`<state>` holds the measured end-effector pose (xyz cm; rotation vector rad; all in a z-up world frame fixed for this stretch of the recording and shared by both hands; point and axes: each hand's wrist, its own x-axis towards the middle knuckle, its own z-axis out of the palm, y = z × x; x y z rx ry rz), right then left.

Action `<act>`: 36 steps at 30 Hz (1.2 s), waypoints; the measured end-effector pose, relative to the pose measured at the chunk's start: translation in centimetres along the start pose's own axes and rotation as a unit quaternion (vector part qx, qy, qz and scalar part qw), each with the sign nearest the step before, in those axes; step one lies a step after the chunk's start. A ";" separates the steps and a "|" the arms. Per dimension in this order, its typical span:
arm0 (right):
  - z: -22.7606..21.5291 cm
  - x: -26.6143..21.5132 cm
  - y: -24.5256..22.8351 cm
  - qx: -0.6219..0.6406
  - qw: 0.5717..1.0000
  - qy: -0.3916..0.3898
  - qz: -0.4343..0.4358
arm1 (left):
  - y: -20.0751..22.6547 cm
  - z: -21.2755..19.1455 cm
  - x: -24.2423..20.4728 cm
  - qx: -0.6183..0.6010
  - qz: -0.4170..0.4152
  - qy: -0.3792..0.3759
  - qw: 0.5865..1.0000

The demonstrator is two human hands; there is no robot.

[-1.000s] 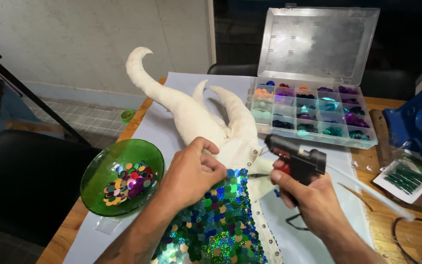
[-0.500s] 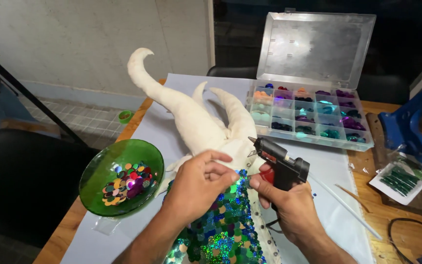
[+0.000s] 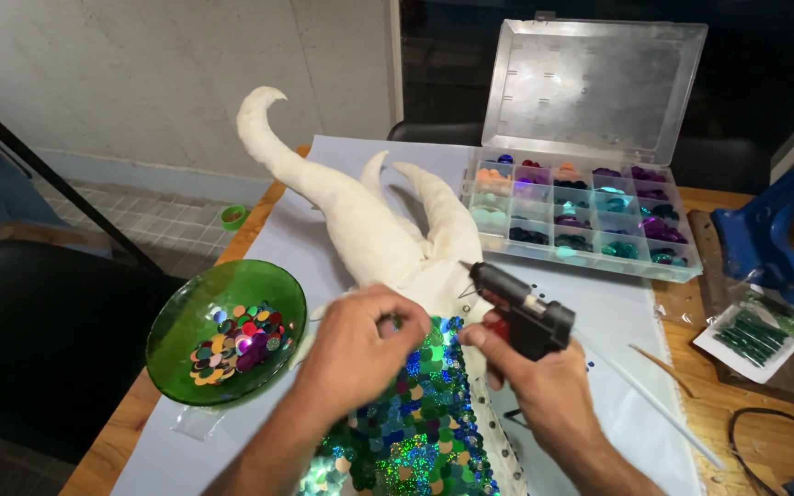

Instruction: Applying sequins to a white fabric sculpture using a hot glue gun

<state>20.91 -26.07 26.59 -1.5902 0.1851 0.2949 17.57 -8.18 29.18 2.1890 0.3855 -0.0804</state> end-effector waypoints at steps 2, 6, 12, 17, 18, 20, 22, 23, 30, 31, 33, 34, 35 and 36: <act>-0.6 0.3 -0.2 -0.006 0.999 0.020 -0.024 | -0.5 -0.7 1.1 0.076 0.054 0.045 0.995; -1.0 1.5 0.6 0.035 0.993 0.062 -0.099 | -1.2 0.1 2.4 0.123 0.091 0.028 0.988; -0.1 1.7 0.4 -0.061 0.994 0.022 0.086 | -3.1 2.1 4.6 0.220 0.170 0.083 0.957; -0.2 3.4 2.4 0.023 0.999 -0.022 0.010 | -4.4 3.1 5.9 0.265 0.190 0.145 0.934; -0.2 3.3 2.3 0.024 0.999 -0.022 0.009 | -4.2 3.0 5.8 0.266 0.191 0.145 0.934; -0.4 3.3 2.2 0.023 0.998 -0.058 0.014 | -3.6 3.0 5.6 0.276 0.171 0.146 0.935; -0.3 3.4 3.0 0.035 0.996 -0.083 0.007 | -3.5 3.1 5.6 0.282 0.170 0.147 0.933; -0.2 3.5 3.4 0.046 0.993 -0.109 -0.001 | -3.5 3.1 5.6 0.289 0.167 0.150 0.931; 0.2 4.1 4.8 0.087 0.994 -0.063 -0.012 | -3.9 3.4 6.0 0.282 0.162 0.176 0.929; 0.1 4.2 5.0 0.049 0.998 -0.051 -0.006 | -4.1 3.5 6.2 0.279 0.170 0.190 0.926; 0.1 4.0 4.7 0.009 0.999 -0.039 0.002 | -4.2 3.5 6.3 0.275 0.175 0.204 0.923; 0.1 3.5 4.2 0.003 0.999 -0.030 0.016 | -4.1 3.4 6.2 0.263 0.170 0.202 0.928; 0.2 3.0 3.6 -0.003 0.999 -0.020 0.031 | -4.1 3.4 6.1 0.251 0.164 0.200 0.933; 0.2 2.9 3.5 -0.004 0.999 -0.022 0.032 | -4.5 3.2 5.9 0.251 0.162 0.201 0.933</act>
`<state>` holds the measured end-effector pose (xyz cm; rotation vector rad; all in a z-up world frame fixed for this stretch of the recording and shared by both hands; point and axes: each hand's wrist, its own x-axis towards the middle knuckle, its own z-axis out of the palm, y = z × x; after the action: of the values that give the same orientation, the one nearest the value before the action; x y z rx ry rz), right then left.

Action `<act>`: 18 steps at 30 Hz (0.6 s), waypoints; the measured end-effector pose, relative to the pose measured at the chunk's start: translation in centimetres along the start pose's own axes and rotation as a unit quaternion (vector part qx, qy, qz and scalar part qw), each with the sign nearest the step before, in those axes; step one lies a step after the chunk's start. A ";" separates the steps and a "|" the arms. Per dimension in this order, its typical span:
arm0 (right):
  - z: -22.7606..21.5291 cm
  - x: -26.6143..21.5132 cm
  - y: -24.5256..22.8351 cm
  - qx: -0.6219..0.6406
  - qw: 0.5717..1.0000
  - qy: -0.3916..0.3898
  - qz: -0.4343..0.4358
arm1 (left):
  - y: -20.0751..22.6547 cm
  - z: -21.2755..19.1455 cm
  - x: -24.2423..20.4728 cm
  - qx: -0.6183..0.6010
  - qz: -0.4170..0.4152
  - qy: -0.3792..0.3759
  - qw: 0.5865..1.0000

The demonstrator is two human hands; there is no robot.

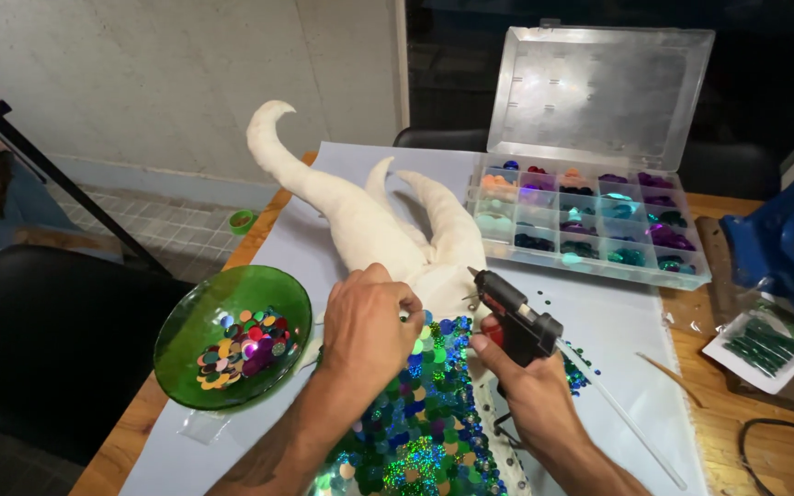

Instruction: Applying sequins to a white fabric sculpture using a hot glue gun

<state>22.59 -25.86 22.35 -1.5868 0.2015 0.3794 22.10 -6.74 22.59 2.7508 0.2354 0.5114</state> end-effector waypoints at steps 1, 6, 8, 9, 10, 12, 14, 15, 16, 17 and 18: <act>0.0 -0.2 -0.1 -0.009 1.000 0.006 -0.007 | -0.4 0.0 -0.2 -0.019 0.031 0.017 0.999; 0.1 0.0 -0.3 0.005 1.000 0.012 -0.021 | -1.4 -2.1 -2.3 -0.081 0.135 0.065 0.985; 0.4 0.0 -0.7 0.150 0.985 -0.038 -0.082 | -1.7 -2.2 -3.1 -0.040 0.243 0.070 0.967; 0.3 1.0 0.4 0.150 0.985 -0.038 -0.082 | -1.7 -2.1 -3.3 -0.040 0.243 0.069 0.967; 0.2 2.0 1.6 0.198 0.968 -0.075 -0.139 | -1.8 -1.9 -3.5 -0.004 0.254 0.069 0.965; 0.1 3.4 3.1 0.242 0.944 -0.113 -0.195 | -1.9 -1.6 -3.8 0.032 0.263 0.070 0.962; 0.2 4.1 3.6 0.280 0.936 -0.128 -0.173 | -2.1 -1.3 -4.0 0.026 0.270 0.079 0.959; 0.2 4.1 3.4 0.278 0.936 -0.127 -0.174 | -2.1 -1.2 -3.8 0.025 0.270 0.081 0.959; 0.2 4.1 3.2 0.282 0.943 -0.113 -0.135 | -2.2 -1.1 -3.9 0.030 0.273 0.087 0.958; 0.3 4.1 3.0 0.285 0.949 -0.099 -0.095 | -2.2 -1.0 -3.9 0.034 0.275 0.094 0.956; 0.1 4.4 3.4 0.284 0.949 -0.100 -0.095 | -2.3 -0.8 -3.9 0.034 0.274 0.095 0.956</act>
<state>25.44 -25.46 17.64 -0.9806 -0.0049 0.2939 17.98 -5.19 21.29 2.8161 -0.4937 0.9208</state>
